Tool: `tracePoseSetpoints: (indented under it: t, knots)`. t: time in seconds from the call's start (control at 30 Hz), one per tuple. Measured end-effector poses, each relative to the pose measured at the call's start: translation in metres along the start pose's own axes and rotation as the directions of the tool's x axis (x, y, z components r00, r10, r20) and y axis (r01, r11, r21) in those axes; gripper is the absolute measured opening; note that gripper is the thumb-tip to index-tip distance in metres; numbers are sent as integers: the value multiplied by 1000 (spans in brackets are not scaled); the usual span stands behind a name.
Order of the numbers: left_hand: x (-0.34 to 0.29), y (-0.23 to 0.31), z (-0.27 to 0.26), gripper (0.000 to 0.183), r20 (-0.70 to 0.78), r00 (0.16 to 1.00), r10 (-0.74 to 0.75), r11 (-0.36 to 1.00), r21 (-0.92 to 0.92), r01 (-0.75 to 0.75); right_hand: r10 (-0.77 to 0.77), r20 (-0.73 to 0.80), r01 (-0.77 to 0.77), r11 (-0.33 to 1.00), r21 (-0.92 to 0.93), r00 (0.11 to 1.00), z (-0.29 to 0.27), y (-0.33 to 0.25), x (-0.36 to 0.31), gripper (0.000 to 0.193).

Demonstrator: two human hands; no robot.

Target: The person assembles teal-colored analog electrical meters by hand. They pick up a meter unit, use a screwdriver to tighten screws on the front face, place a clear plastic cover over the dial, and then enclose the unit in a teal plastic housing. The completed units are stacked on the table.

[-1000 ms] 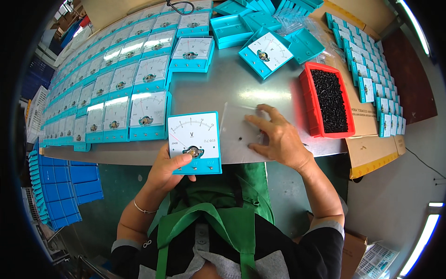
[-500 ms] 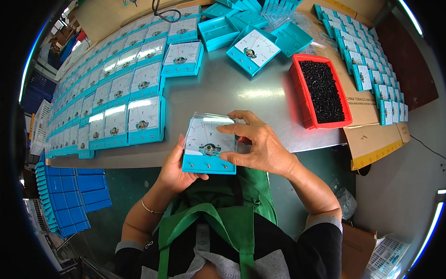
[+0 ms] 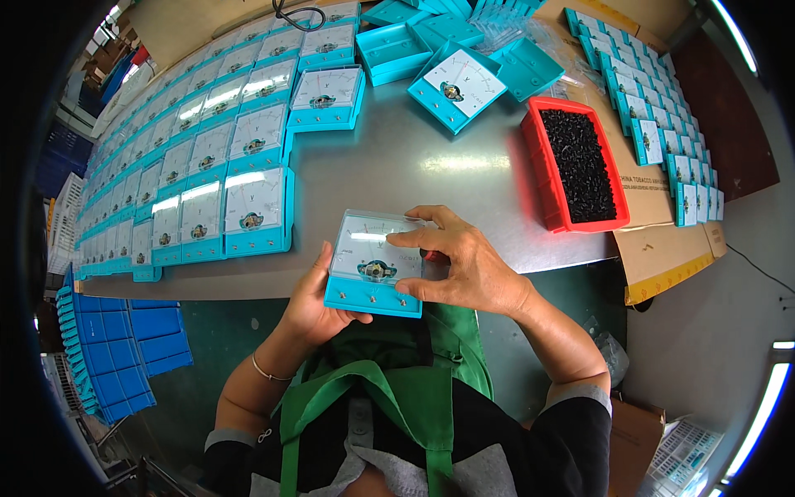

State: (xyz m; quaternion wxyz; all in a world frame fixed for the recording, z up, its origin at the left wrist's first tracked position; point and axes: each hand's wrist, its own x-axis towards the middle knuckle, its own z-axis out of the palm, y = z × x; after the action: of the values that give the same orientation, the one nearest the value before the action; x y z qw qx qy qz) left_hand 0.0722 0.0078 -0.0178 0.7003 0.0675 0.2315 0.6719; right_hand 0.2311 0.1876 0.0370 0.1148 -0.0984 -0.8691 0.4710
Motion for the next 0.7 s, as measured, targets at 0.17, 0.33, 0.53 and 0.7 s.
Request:
tracePoseSetpoints:
  t: [0.17, 0.33, 0.53, 0.7]
  knots:
    - [-2, 3, 16, 55, -49, 997, 53, 963, 267, -39, 48, 30, -48, 999, -17, 998, 4, -3, 1, 55]
    - [-6, 7, 18, 52, -72, 996, 62, 920, 392, -29, 69, -133, -58, 995, 84, 989, 7, -11, -3, 51]
    - [-14, 2, 34, 42, -58, 991, 118, 933, 349, -91, 423, 65, -408, 805, 431, 904, 15, 5, -22, 14]
    - [-7, -2, 32, 36, -28, 992, 123, 946, 304, -108, 279, 31, -241, 765, 598, 960, 41, 9, -24, 14]
